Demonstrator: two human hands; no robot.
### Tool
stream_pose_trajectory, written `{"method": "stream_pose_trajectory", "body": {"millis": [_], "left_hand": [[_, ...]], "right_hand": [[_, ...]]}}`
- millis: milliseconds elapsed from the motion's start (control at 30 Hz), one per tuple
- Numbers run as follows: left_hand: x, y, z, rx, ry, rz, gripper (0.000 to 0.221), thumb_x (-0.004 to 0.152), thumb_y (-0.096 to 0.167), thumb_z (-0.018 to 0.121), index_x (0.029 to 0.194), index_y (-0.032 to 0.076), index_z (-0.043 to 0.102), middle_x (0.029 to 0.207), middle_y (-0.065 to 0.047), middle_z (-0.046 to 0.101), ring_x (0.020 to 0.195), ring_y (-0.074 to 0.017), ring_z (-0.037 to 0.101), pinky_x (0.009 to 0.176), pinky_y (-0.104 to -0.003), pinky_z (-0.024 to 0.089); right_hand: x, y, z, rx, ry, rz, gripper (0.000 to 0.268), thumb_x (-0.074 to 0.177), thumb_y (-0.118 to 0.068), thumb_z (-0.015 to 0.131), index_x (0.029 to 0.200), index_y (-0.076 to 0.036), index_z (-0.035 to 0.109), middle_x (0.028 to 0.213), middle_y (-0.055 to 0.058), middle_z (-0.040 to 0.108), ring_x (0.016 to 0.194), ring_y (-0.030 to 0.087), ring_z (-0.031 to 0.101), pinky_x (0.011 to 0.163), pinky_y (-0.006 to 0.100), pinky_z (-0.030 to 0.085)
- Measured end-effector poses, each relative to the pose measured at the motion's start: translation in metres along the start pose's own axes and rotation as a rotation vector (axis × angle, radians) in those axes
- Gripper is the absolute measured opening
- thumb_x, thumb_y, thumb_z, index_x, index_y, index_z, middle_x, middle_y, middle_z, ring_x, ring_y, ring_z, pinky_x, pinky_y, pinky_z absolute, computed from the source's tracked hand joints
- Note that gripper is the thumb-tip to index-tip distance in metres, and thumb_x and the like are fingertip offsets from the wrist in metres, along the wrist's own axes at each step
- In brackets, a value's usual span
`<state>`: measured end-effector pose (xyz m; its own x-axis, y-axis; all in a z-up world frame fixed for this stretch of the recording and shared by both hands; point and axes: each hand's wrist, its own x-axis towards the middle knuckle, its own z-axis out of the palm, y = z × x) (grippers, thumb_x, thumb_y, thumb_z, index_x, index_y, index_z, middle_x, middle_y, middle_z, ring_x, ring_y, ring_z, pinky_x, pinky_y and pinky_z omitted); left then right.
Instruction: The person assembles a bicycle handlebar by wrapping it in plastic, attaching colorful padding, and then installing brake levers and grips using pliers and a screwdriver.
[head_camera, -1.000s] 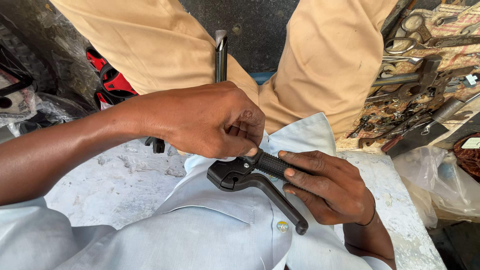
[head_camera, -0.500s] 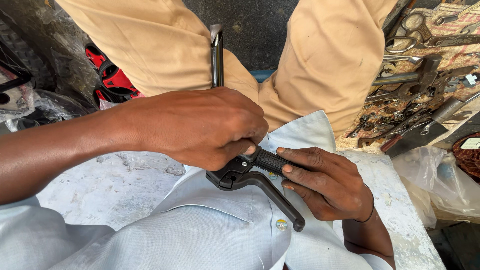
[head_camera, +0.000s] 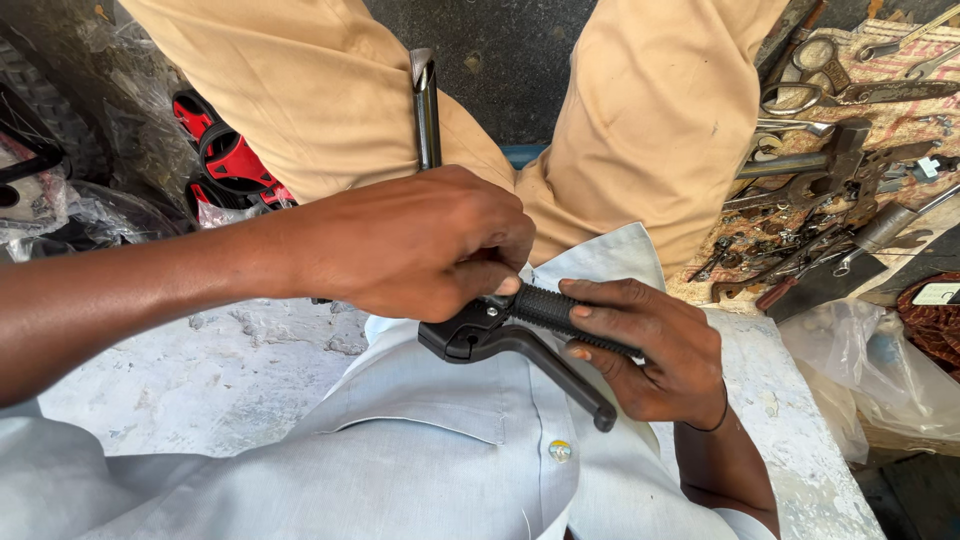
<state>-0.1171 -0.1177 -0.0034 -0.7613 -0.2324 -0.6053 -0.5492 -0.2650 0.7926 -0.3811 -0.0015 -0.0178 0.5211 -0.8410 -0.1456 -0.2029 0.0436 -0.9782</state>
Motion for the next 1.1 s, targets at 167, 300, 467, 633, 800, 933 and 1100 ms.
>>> {"method": "stream_pose_trajectory", "body": {"millis": [167, 300, 467, 633, 800, 933, 1100], "left_hand": [[-0.029, -0.020, 0.009, -0.025, 0.133, 0.259, 0.024, 0.090, 0.016, 0.067, 0.109, 0.002, 0.072, 0.099, -0.013, 0.066, 0.095, -0.0299, 0.066, 0.081, -0.045, 0.050], [-0.039, -0.032, 0.026, -0.016, 0.161, 0.344, 0.044, 0.084, 0.019, 0.071, 0.122, -0.002, 0.066, 0.101, -0.016, 0.062, 0.097, -0.0308, 0.062, 0.081, -0.046, 0.051], [-0.048, -0.038, 0.045, 0.148, 0.332, 0.497, 0.067, 0.081, 0.035, 0.079, 0.128, -0.008, 0.059, 0.111, -0.020, 0.060, 0.103, -0.0344, 0.060, 0.087, -0.046, 0.051], [-0.045, -0.046, 0.067, 0.397, 0.504, 0.503, 0.074, 0.061, 0.017, 0.087, 0.125, -0.009, 0.060, 0.115, -0.020, 0.060, 0.105, -0.0366, 0.061, 0.089, -0.047, 0.053], [-0.044, -0.049, 0.071, 0.382, 0.564, 0.555, 0.072, 0.059, 0.011, 0.085, 0.123, -0.009, 0.059, 0.110, -0.018, 0.059, 0.101, -0.0354, 0.061, 0.086, -0.044, 0.052], [-0.045, -0.049, 0.064, 0.278, 0.510, 0.520, 0.061, 0.067, 0.011, 0.087, 0.120, -0.006, 0.062, 0.105, -0.016, 0.060, 0.099, -0.0325, 0.061, 0.087, -0.042, 0.052], [-0.042, -0.050, 0.067, 0.354, 0.531, 0.572, 0.059, 0.067, 0.006, 0.083, 0.120, -0.009, 0.061, 0.110, -0.018, 0.061, 0.106, -0.0345, 0.060, 0.094, -0.044, 0.051]], "right_hand": [[-0.002, 0.005, 0.001, 0.046, 0.083, 0.072, 0.033, 0.087, -0.012, 0.082, 0.111, 0.002, 0.066, 0.111, 0.025, 0.074, 0.100, 0.030, 0.079, 0.080, 0.032, 0.064], [-0.003, 0.003, 0.005, 0.037, 0.086, 0.070, 0.032, 0.088, -0.014, 0.083, 0.111, 0.003, 0.067, 0.111, 0.024, 0.074, 0.102, 0.029, 0.078, 0.084, 0.034, 0.064], [-0.005, 0.002, 0.009, 0.016, 0.091, 0.123, 0.033, 0.087, -0.014, 0.082, 0.111, 0.004, 0.068, 0.112, 0.024, 0.075, 0.102, 0.029, 0.078, 0.084, 0.033, 0.063], [-0.007, 0.001, 0.013, 0.061, 0.110, 0.127, 0.033, 0.088, -0.009, 0.082, 0.114, 0.006, 0.067, 0.114, 0.024, 0.074, 0.109, 0.032, 0.077, 0.092, 0.035, 0.062], [-0.007, 0.000, 0.017, 0.091, 0.130, 0.115, 0.031, 0.089, -0.006, 0.081, 0.114, 0.006, 0.066, 0.114, 0.023, 0.074, 0.115, 0.033, 0.075, 0.097, 0.037, 0.063], [-0.006, -0.004, 0.017, 0.033, 0.118, 0.086, 0.031, 0.088, -0.005, 0.081, 0.113, 0.006, 0.067, 0.114, 0.023, 0.074, 0.111, 0.032, 0.076, 0.096, 0.037, 0.062], [-0.004, -0.004, 0.018, 0.034, 0.115, 0.083, 0.031, 0.088, -0.006, 0.080, 0.113, 0.006, 0.067, 0.115, 0.023, 0.074, 0.113, 0.032, 0.075, 0.096, 0.036, 0.062]]}}
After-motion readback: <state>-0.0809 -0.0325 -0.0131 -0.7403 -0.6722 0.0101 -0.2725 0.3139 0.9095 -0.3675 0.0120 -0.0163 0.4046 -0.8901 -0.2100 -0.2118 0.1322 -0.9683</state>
